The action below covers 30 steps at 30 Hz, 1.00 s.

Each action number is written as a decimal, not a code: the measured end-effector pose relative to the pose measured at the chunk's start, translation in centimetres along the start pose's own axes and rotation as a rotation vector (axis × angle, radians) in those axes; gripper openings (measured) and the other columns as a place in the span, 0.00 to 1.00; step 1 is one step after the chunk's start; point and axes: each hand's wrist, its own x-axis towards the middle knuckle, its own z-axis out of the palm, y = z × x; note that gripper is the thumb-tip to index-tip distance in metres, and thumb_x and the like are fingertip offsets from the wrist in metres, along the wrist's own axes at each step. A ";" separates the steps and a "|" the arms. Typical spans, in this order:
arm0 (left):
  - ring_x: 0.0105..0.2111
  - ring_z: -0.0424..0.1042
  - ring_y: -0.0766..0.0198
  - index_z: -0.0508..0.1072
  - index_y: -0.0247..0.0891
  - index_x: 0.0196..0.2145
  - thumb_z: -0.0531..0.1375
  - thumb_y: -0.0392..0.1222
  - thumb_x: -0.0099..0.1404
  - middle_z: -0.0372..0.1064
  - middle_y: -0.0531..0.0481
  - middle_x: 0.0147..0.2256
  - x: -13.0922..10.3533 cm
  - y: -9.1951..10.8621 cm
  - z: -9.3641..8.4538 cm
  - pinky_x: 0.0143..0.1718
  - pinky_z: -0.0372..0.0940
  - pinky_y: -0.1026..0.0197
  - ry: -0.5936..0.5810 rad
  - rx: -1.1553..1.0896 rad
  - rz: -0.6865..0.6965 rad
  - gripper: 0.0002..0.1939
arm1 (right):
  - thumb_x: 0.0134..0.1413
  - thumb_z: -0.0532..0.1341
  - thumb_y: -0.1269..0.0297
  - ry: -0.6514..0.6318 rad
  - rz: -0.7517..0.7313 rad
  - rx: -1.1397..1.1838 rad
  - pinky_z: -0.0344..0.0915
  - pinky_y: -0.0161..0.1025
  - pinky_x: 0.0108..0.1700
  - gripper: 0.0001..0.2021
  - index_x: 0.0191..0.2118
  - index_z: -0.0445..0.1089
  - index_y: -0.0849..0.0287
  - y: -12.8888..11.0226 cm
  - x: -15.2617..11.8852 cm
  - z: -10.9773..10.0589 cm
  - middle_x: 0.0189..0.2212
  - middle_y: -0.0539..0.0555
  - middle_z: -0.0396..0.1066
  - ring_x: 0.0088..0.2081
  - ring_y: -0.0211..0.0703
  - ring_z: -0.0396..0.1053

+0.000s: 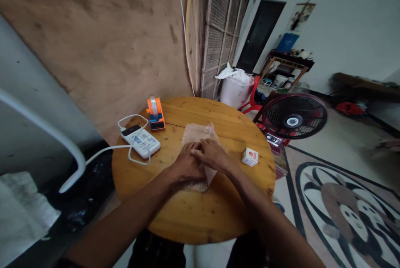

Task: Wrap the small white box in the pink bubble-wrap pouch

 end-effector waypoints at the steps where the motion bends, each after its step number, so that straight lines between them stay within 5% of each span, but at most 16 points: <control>1: 0.50 0.60 0.47 0.66 0.41 0.52 0.65 0.48 0.46 0.62 0.44 0.49 -0.2 -0.2 -0.1 0.54 0.55 0.48 0.002 -0.001 -0.004 0.35 | 0.60 0.51 0.46 -0.018 -0.011 -0.006 0.59 0.50 0.52 0.26 0.50 0.65 0.66 1.3 -0.4 0.0 0.48 0.67 0.68 0.51 0.56 0.65; 6: 0.49 0.60 0.48 0.68 0.39 0.49 0.62 0.61 0.50 0.62 0.43 0.48 -0.5 -1.1 -0.7 0.53 0.56 0.48 -0.036 0.003 0.030 0.33 | 0.50 0.59 0.42 -0.051 -0.056 -0.074 0.47 0.54 0.63 0.43 0.63 0.52 0.71 6.9 -3.5 0.6 0.64 0.72 0.48 0.65 0.63 0.47; 11: 0.47 0.61 0.52 0.69 0.39 0.44 0.61 0.48 0.55 0.65 0.46 0.44 0.0 -1.4 -0.7 0.51 0.57 0.52 -0.001 0.032 -0.018 0.19 | 0.42 0.63 0.39 -0.081 -0.121 -0.028 0.44 0.53 0.65 0.53 0.67 0.46 0.68 9.1 -3.9 1.7 0.67 0.69 0.41 0.67 0.60 0.41; 15: 0.48 0.61 0.51 0.70 0.40 0.42 0.61 0.48 0.55 0.65 0.46 0.43 0.3 -1.4 -0.5 0.52 0.57 0.51 0.020 0.061 -0.058 0.17 | 0.42 0.65 0.42 -0.077 -0.156 -0.016 0.45 0.52 0.65 0.51 0.66 0.48 0.65 9.7 -3.3 1.5 0.67 0.68 0.43 0.67 0.59 0.44; 22: 0.50 0.59 0.48 0.66 0.41 0.50 0.63 0.53 0.51 0.62 0.45 0.49 0.1 -1.9 -1.1 0.52 0.57 0.48 -0.043 0.061 -0.094 0.29 | 0.45 0.64 0.43 0.010 -0.127 0.002 0.47 0.53 0.64 0.47 0.66 0.49 0.64 9.6 -3.7 1.4 0.66 0.65 0.46 0.66 0.59 0.46; 26: 0.51 0.58 0.49 0.63 0.40 0.53 0.62 0.50 0.51 0.61 0.45 0.50 0.1 -2.2 -1.5 0.53 0.56 0.49 -0.095 0.050 -0.067 0.32 | 0.60 0.53 0.52 0.131 -0.097 -0.006 0.49 0.49 0.64 0.32 0.64 0.53 0.68 9.6 -3.6 2.0 0.63 0.66 0.53 0.64 0.53 0.52; 30: 0.52 0.58 0.48 0.62 0.39 0.54 0.62 0.50 0.50 0.60 0.44 0.52 0.2 -2.3 -1.5 0.54 0.54 0.48 -0.115 0.052 -0.063 0.34 | 0.63 0.48 0.64 0.210 -0.110 -0.106 0.52 0.47 0.63 0.23 0.60 0.60 0.70 9.5 -2.8 2.8 0.60 0.65 0.59 0.61 0.52 0.56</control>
